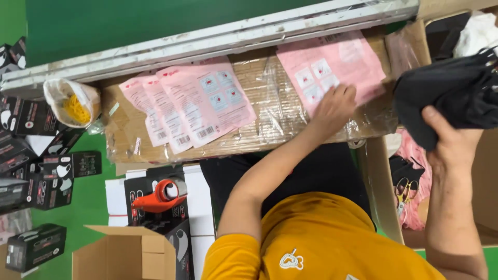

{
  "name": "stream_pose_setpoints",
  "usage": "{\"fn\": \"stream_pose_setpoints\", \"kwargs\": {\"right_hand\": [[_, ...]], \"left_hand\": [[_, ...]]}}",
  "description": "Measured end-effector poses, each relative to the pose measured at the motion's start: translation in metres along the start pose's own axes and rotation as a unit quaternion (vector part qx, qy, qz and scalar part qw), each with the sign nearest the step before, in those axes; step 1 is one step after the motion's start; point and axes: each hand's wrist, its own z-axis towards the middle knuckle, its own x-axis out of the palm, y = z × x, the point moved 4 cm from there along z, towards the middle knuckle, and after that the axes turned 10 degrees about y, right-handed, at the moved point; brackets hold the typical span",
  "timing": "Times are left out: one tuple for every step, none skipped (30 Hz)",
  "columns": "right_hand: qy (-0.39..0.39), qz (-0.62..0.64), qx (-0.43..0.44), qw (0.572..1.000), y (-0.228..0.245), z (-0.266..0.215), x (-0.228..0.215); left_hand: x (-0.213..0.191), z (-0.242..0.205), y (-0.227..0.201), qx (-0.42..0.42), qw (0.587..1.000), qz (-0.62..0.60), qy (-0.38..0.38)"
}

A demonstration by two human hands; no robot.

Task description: The person packs black face masks and pink instruction sheets into cardboard boxes on a conveyor belt. They use a tape dispenser to seal the boxes and place them on the floor.

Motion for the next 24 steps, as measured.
{"fn": "stream_pose_setpoints", "kwargs": {"right_hand": [[-0.003, -0.001, -0.002, 1.0, -0.009, -0.002, -0.011], [0.003, -0.017, 0.016, 1.0, -0.02, -0.007, -0.02], [0.01, -0.034, 0.035, 0.999, -0.031, -0.013, -0.028], [0.012, -0.032, 0.036, 0.999, -0.042, -0.015, -0.028], [0.016, -0.048, 0.065, 0.997, -0.054, -0.017, -0.026], [0.023, -0.063, 0.091, 0.994, -0.065, -0.017, -0.024], [0.027, -0.063, 0.09, 0.994, -0.076, -0.017, -0.014], [0.013, 0.034, 0.095, 0.995, -0.087, -0.015, -0.005], [-0.001, 0.131, 0.1, 0.986, -0.098, -0.012, 0.004], [0.003, 0.131, 0.093, 0.987, -0.118, -0.003, -0.013], [-0.015, 0.184, 0.145, 0.972, -0.143, 0.005, -0.03], [-0.03, 0.239, 0.196, 0.951, -0.169, 0.014, -0.045], [-0.025, 0.242, 0.188, 0.952, -0.142, 0.014, -0.021], [-0.001, -0.126, 0.073, 0.989, -0.101, 0.019, -0.001], [0.014, -0.474, -0.053, 0.879, -0.062, 0.019, 0.028], [0.007, -0.474, -0.063, 0.878, -0.041, 0.022, 0.048], [0.063, -0.501, -0.153, 0.85, -0.018, 0.023, 0.075], [0.123, -0.524, -0.231, 0.81, 0.002, 0.015, 0.101], [0.121, -0.525, -0.231, 0.81, 0.034, 0.009, 0.127], [0.142, -0.558, -0.316, 0.754, 0.068, 0.002, 0.16], [0.161, -0.584, -0.397, 0.689, 0.101, -0.007, 0.194], [0.16, -0.579, -0.409, 0.687, 0.069, 0.012, 0.163], [0.199, -0.633, -0.272, 0.697, 0.03, 0.034, 0.125], [0.239, -0.67, -0.127, 0.691, -0.009, 0.045, 0.08]], "left_hand": [[0.002, -0.002, -0.001, 0.003, 1.0, -0.002, 0.0], [0.006, -0.009, -0.003, -0.009, 0.999, -0.019, 0.027], [0.009, -0.017, -0.005, -0.021, 0.998, -0.036, 0.054], [0.022, -0.016, 0.002, -0.023, 0.998, -0.035, 0.055], [0.035, -0.016, 0.009, -0.024, 0.996, -0.039, 0.077], [0.048, -0.013, 0.018, -0.025, 0.994, -0.041, 0.097], [0.038, -0.012, 0.015, -0.027, 0.994, -0.038, 0.094], [0.025, -0.006, 0.013, -0.032, 0.995, -0.09, 0.025], [0.011, -0.001, 0.011, -0.036, 0.988, -0.141, -0.045], [-0.006, 0.003, 0.009, -0.031, 0.989, -0.137, -0.051], [-0.023, 0.007, 0.008, -0.045, 0.981, -0.18, -0.049], [-0.04, 0.01, 0.008, -0.057, 0.973, -0.221, -0.045], [-0.051, 0.011, 0.01, -0.05, 0.974, -0.216, -0.049], [-0.066, 0.011, 0.021, -0.124, 0.95, -0.258, -0.125], [-0.079, 0.009, 0.032, -0.195, 0.913, -0.299, -0.197], [-0.097, 0.013, 0.029, -0.184, 0.915, -0.299, -0.201], [-0.104, 0.019, 0.028, -0.214, 0.905, -0.352, -0.111], [-0.11, 0.015, 0.021, -0.25, 0.881, -0.402, -0.014], [-0.13, 0.015, 0.016, -0.249, 0.881, -0.403, -0.013], [-0.158, 0.017, 0.012, -0.164, 0.854, -0.483, -0.103], [-0.187, 0.018, 0.009, -0.072, 0.809, -0.552, -0.189], [-0.179, 0.021, 0.006, -0.064, 0.813, -0.544, -0.195], [-0.167, 0.027, 0.002, -0.079, 0.838, -0.527, -0.118], [-0.154, 0.025, -0.003, -0.1, 0.857, -0.504, -0.041]]}}
